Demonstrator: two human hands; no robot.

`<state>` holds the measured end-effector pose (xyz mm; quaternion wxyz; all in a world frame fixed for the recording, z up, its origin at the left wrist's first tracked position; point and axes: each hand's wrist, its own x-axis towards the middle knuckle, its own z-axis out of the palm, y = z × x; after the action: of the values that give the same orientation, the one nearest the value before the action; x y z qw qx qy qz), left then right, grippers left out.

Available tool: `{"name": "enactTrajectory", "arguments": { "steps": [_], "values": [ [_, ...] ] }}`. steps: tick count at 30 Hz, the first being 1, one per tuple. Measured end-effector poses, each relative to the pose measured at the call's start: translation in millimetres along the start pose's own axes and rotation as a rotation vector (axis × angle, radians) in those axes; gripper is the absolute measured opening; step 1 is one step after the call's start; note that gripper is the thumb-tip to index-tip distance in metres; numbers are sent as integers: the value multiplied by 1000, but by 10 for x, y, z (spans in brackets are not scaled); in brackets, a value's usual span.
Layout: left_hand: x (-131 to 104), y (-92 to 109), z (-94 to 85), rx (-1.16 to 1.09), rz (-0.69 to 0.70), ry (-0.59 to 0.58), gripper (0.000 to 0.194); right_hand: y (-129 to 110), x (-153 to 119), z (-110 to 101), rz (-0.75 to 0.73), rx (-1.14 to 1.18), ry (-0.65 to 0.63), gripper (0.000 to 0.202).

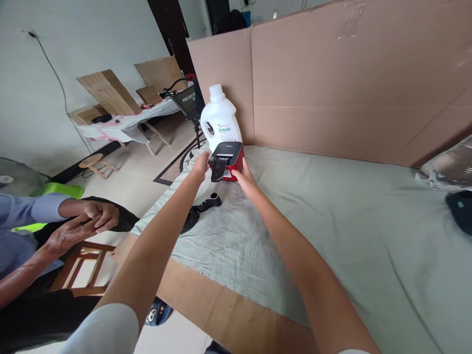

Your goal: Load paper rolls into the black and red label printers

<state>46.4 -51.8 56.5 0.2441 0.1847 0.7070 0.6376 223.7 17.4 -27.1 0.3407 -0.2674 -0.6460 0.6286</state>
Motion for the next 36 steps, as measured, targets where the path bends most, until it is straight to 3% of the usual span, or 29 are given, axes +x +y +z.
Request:
{"name": "enactTrajectory", "arguments": {
  "steps": [2,3,4,8,9,11,13,15,20,24,27,29,31,36],
  "values": [
    [-337,44,14,-12,295,83,34,-12,-370,-349,32,-34,70,93],
    [-599,17,48,24,461,70,41,-18,-586,-598,16,-73,109,86],
    [-918,-52,95,117,591,-24,47,-29,-815,-894,-17,-131,166,77],
    [-2421,-638,243,796,920,-881,62,-182,-1752,-2376,-47,-574,566,66],
    [-2738,-799,243,919,974,-1005,64,-247,-1968,-2754,-51,-703,681,67],
    [-3185,-1047,210,1043,1054,-1129,66,-382,-2339,-3417,-40,-949,908,72],
    [-3384,-1166,168,1084,1096,-1184,65,-480,-2599,-3898,60,-1065,1096,82],
    [-3419,-1176,137,1100,1113,-1209,65,-517,-2737,-4196,164,-1028,1203,92],
    [-3383,-1085,104,1137,1124,-1220,65,-412,-2734,-4581,221,-782,1219,104],
    [-3407,-1107,108,1145,1124,-1218,66,-336,-2650,-4771,143,-739,1273,99],
    [-3411,-1128,113,1135,1110,-1213,66,-397,-2596,-4598,114,-773,1270,83],
    [-3411,-1127,113,1131,1099,-1215,65,-481,-2545,-4247,168,-847,1218,78],
    [-3413,-1118,110,1129,1096,-1219,65,-560,-2476,-3743,211,-894,1156,83],
    [-3416,-1120,104,1109,1082,-1221,65,-607,-2290,-2375,72,-880,892,76]
  ]
}}
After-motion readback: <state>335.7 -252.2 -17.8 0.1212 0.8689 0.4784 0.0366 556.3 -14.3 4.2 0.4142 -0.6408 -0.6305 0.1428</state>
